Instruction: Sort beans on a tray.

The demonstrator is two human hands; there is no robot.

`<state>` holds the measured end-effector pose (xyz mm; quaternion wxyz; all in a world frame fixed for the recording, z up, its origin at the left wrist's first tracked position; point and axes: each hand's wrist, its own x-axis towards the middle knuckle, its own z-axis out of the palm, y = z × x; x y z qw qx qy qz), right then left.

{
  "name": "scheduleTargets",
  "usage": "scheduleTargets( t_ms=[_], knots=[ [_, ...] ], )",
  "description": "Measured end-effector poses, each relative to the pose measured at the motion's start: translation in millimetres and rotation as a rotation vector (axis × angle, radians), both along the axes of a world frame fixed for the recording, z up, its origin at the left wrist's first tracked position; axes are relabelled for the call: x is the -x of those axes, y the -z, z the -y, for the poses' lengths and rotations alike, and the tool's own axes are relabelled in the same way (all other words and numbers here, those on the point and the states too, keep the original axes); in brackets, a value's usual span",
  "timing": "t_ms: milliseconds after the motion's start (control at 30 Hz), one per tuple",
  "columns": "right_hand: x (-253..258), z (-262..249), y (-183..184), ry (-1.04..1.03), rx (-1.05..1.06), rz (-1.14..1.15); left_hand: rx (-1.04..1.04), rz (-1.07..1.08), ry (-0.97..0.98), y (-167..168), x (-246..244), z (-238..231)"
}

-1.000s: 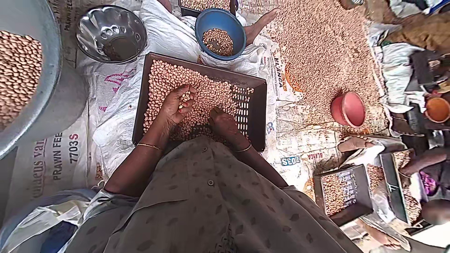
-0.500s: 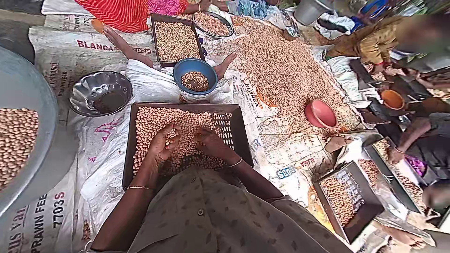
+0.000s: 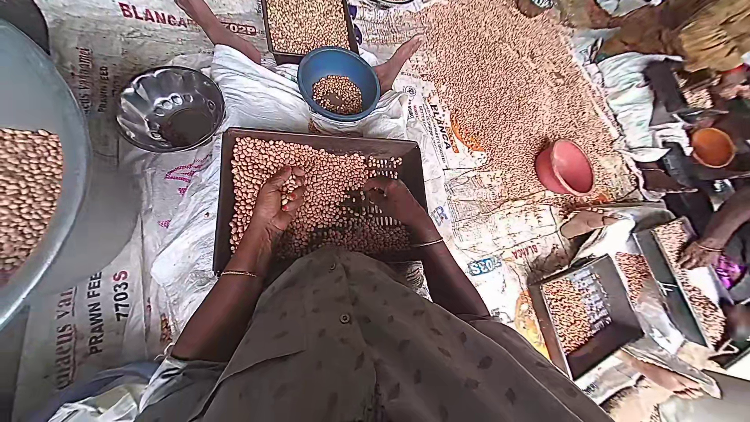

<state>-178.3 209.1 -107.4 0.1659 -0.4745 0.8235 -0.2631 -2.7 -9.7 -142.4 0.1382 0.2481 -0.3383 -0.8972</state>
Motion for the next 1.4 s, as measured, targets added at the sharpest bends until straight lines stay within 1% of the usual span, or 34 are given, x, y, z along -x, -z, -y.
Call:
scheduleTargets(
  t_ms=[67, 133, 167, 267, 333, 433, 567, 633, 667, 733, 800, 833, 867, 900, 1000, 1100, 1167, 1267, 1400],
  knots=[
    [9.1, 19.2, 4.7, 0.041, -0.054, -0.159, 0.004, 0.023, -0.009, -0.6, 0.7, 1.5],
    [24.8, 36.3, 23.3, 0.065, -0.18, -0.194, 0.003, 0.046, -0.026, 0.8, 1.0, 4.1],
    [26.2, 38.8, 30.3, 0.078, -0.206, -0.208, -0.004, 0.049, -0.031, 1.9, 0.6, 5.5],
    [-1.7, 23.6, 23.8, 0.104, -0.155, -0.297, -0.029, 0.057, -0.033, 0.6, 0.2, 3.8],
    [-10.1, 20.2, 25.5, 0.114, -0.162, -0.357, -0.018, 0.052, -0.008, -3.4, 6.7, 3.7],
    [-9.1, 21.4, 29.9, 0.083, -0.179, -0.418, -0.01, 0.031, 0.031, -4.4, 7.5, 1.9],
    [-3.3, 23.3, 35.8, 0.043, -0.079, -0.462, 0.02, 0.058, 0.1, -8.5, 8.8, 2.8],
    [-6.0, 22.6, 27.9, 0.085, -0.019, -0.352, 0.034, 0.105, 0.153, -9.9, 10.5, 1.5],
    [-7.5, 23.0, 22.7, 0.092, 0.056, -0.265, 0.044, 0.132, 0.18, -9.7, 10.9, 0.7],
    [-12.8, 28.2, 6.9, 0.036, 0.244, -0.02, 0.062, 0.155, 0.241, -2.9, 8.7, 0.4],
    [-25.5, 35.6, -11.9, -0.042, 0.316, 0.195, 0.037, 0.082, 0.304, 15.9, 7.6, 3.2],
    [-29.4, 39.2, -16.0, -0.048, 0.302, 0.229, 0.02, 0.047, 0.305, 20.1, 7.0, 3.5],
    [-30.4, 43.3, -15.5, -0.038, 0.261, 0.195, 0.001, 0.019, 0.291, 20.7, 7.2, 4.2],
    [-29.8, 46.9, -11.4, -0.019, 0.191, 0.113, -0.021, 0.006, 0.26, 18.4, 8.1, 4.7],
    [-26.5, 58.6, 18.2, -0.022, 0.002, -0.141, -0.086, 0.067, 0.109, -2.8, 12.3, 5.5],
    [-22.3, 75.3, 45.4, -0.022, -0.014, -0.245, -0.087, 0.083, 0.039, -6.7, 8.5, 5.9],
    [-21.1, 74.9, 46.5, -0.02, 0.001, -0.231, -0.074, 0.067, 0.04, -4.6, 4.8, 4.2],
    [-31.6, 59.4, 26.8, -0.027, -0.02, -0.213, -0.061, -0.015, 0.072, 11.3, 0.2, 5.1],
    [-36.0, 59.3, 28.4, -0.009, -0.051, -0.264, -0.064, 0.023, 0.045, -1.1, -11.4, -1.9]
  ],
)
